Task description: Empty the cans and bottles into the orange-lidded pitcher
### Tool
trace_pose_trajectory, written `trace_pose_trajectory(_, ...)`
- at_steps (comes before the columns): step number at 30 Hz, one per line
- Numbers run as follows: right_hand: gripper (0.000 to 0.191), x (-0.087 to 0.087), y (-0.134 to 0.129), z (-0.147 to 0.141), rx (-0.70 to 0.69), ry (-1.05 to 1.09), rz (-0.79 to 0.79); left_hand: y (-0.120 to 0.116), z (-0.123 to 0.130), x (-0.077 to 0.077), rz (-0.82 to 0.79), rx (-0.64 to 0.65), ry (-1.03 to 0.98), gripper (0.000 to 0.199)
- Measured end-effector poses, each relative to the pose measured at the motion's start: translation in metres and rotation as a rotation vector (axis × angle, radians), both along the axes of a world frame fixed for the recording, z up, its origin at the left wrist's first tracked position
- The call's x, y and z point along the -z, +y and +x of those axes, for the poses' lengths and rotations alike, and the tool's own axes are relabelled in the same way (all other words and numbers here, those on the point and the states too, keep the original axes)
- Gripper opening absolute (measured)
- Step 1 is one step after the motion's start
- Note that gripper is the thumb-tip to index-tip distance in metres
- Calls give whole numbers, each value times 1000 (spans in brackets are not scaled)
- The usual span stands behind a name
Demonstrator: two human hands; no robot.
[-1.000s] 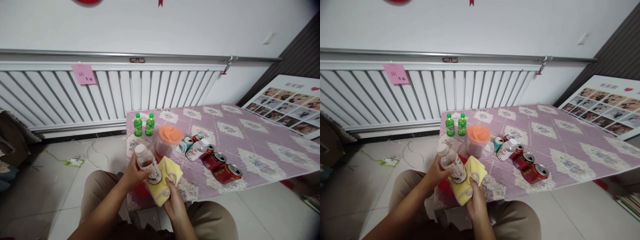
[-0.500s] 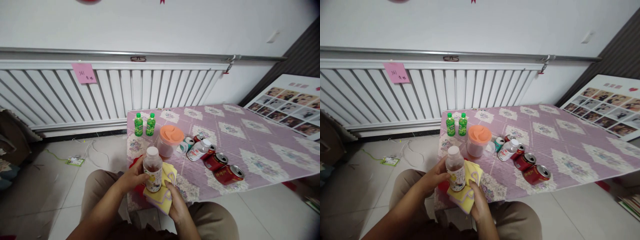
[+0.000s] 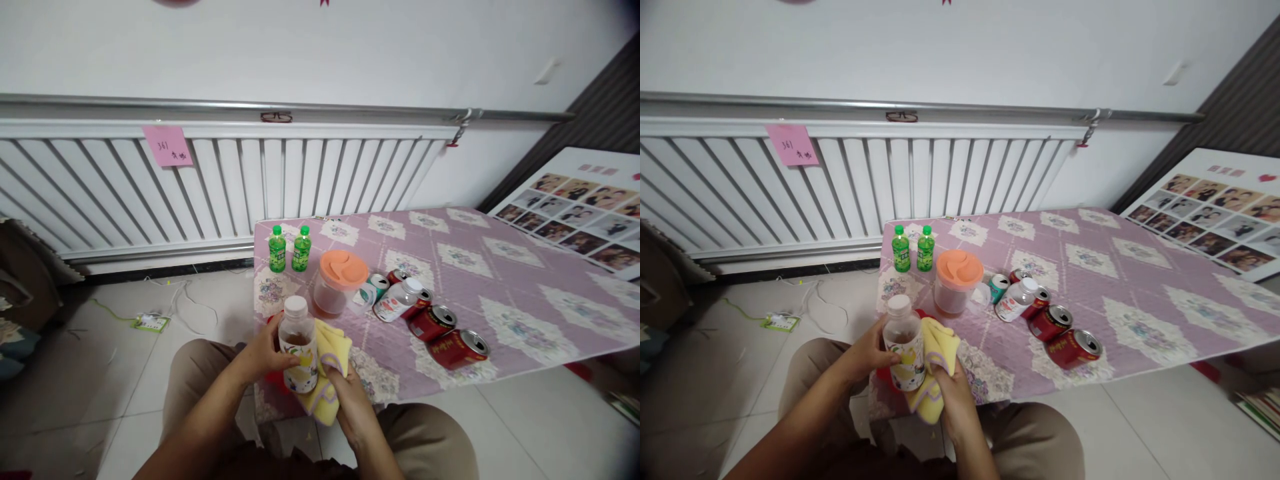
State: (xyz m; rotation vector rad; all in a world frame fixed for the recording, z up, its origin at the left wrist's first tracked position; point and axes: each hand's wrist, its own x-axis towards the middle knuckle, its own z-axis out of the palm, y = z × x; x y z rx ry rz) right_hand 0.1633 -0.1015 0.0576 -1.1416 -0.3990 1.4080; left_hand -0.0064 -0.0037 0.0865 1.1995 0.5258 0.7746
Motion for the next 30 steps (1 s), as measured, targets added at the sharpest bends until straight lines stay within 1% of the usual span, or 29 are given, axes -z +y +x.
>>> trace_pose_trajectory(3,70,-5,6,7,68,-148,70,-2,3,-7,-27,-58,-24,80)
trace_pose_trajectory(6,67,-15,10,10,105,-307,155,-3,5,-11,-36,-66,-38,81)
trace_pose_trajectory(10,66,-32,8,7,122,-481,267,-4,7,-6,33,-88,62,81)
trace_pose_trajectory(12,65,-37,5,5,106,-633,368,-6,9,-3,68,-114,112,81)
trace_pose_trajectory(15,59,-37,0,4,43,-926,561,-6,11,-4,82,-207,144,77)
trace_pose_trajectory(17,58,-30,-4,3,-24,-1048,659,-5,10,-6,51,-283,138,76)
trace_pose_trajectory(18,59,-26,-7,2,-62,-1073,675,-4,8,-8,25,-321,129,75)
trace_pose_trajectory(20,59,-18,-12,0,-127,-1070,646,0,2,-11,-24,-376,93,72)
trace_pose_trajectory(22,56,-11,-18,0,-180,-1034,580,4,-4,-12,-58,-409,40,71)
trace_pose_trajectory(25,52,-4,-24,5,-237,-991,499,9,-13,-14,-104,-474,-35,75)
trace_pose_trajectory(27,55,-2,-26,14,-193,-973,395,11,-16,-14,-120,-523,-70,80)
trace_pose_trajectory(30,56,0,-26,37,-41,-929,150,11,-17,-13,-113,-535,-83,82)
